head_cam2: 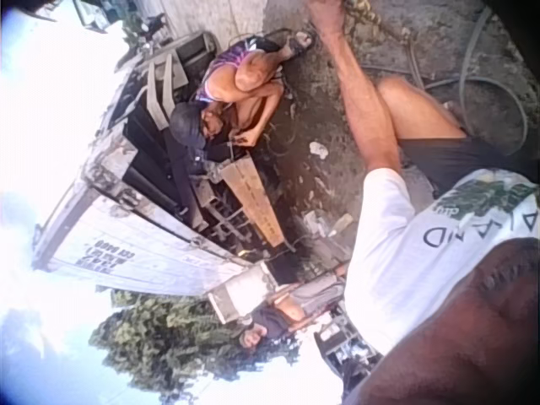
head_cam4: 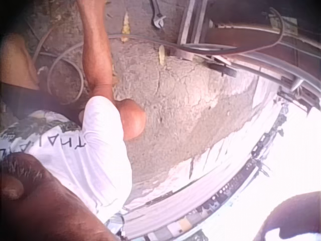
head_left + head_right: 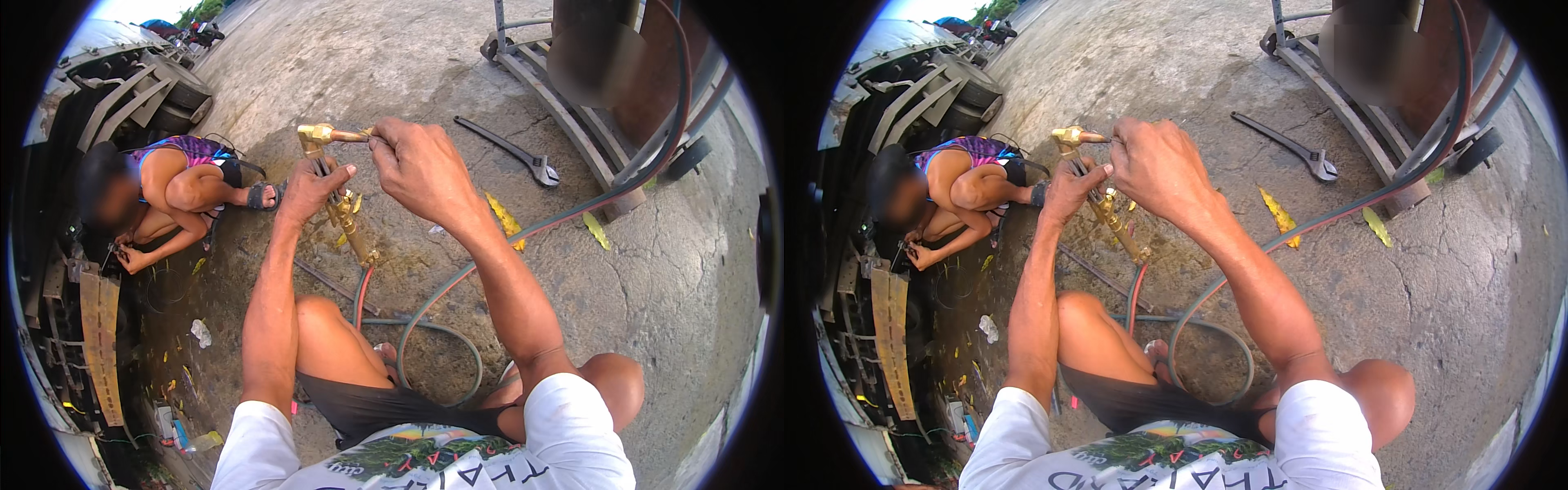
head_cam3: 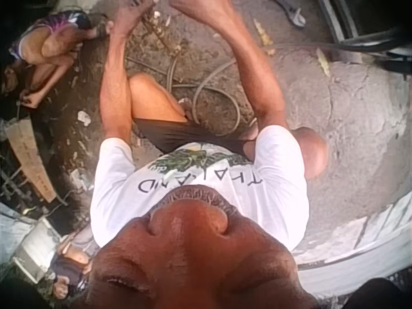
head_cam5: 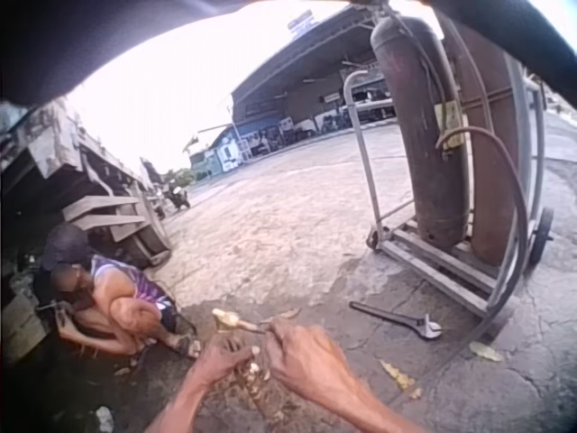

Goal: The person sits on the ground and uses a thin wire to clean the tip of a welding torch. After cleaning, the person ignites the torch to produce a flame.

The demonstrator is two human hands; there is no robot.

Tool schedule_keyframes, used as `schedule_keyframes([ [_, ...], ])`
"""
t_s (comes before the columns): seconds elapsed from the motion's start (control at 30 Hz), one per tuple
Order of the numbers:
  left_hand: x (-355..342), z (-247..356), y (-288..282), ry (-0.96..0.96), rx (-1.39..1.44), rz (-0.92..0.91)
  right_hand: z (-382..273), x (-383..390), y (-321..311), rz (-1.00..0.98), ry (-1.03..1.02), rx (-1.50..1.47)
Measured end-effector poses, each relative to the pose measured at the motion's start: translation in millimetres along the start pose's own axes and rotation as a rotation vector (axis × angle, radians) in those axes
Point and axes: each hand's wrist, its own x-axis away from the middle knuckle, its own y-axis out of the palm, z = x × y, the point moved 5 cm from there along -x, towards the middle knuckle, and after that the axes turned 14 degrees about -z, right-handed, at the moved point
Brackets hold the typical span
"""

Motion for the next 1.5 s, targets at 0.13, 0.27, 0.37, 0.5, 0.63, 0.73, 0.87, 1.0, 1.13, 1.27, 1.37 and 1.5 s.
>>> schedule_keyframes([
  [0.13, -2, -5, 3, -0.025, 0.005, 0.013, -13, 8, 6, -0.017, -0.042, 0.303],
  [0.27, -4, -5, 6, -0.006, -0.010, 0.009, -13, 10, 11, 0.018, -0.052, 0.322],
  [0.37, -4, -5, 5, -0.004, -0.030, -0.004, -7, 6, 4, 0.018, -0.048, 0.308],
  [0.5, -4, -2, 5, -0.033, -0.049, -0.016, -7, 6, 9, 0.022, -0.141, 0.453],
  [0.63, -2, -2, 3, -0.028, -0.058, 0.005, -8, 11, 15, 0.067, -0.253, 0.528],
  [0.73, -4, -6, 4, -0.014, -0.045, 0.023, -5, 9, 12, 0.063, -0.186, 0.481],
  [0.87, -2, -3, 3, -0.023, -0.074, 0.044, 2, 6, 1, 0.082, -0.135, 0.424],
  [1.0, -2, 2, 4, -0.037, -0.098, 0.041, 2, 8, -6, 0.132, -0.104, 0.424],
  [1.13, -2, 5, 7, -0.054, -0.113, 0.050, -7, 11, -5, 0.130, -0.118, 0.388],
  [1.27, -1, 4, 10, -0.061, -0.105, 0.062, 4, 4, -9, -0.019, 0.007, 0.170],
  [1.37, -3, 8, 12, -0.072, -0.143, 0.042, 28, -3, -10, -0.140, 0.164, -0.251],
  [1.5, -4, 6, 12, -0.069, -0.177, 0.049, 50, -1, 6, -0.306, 0.299, -0.999],
])
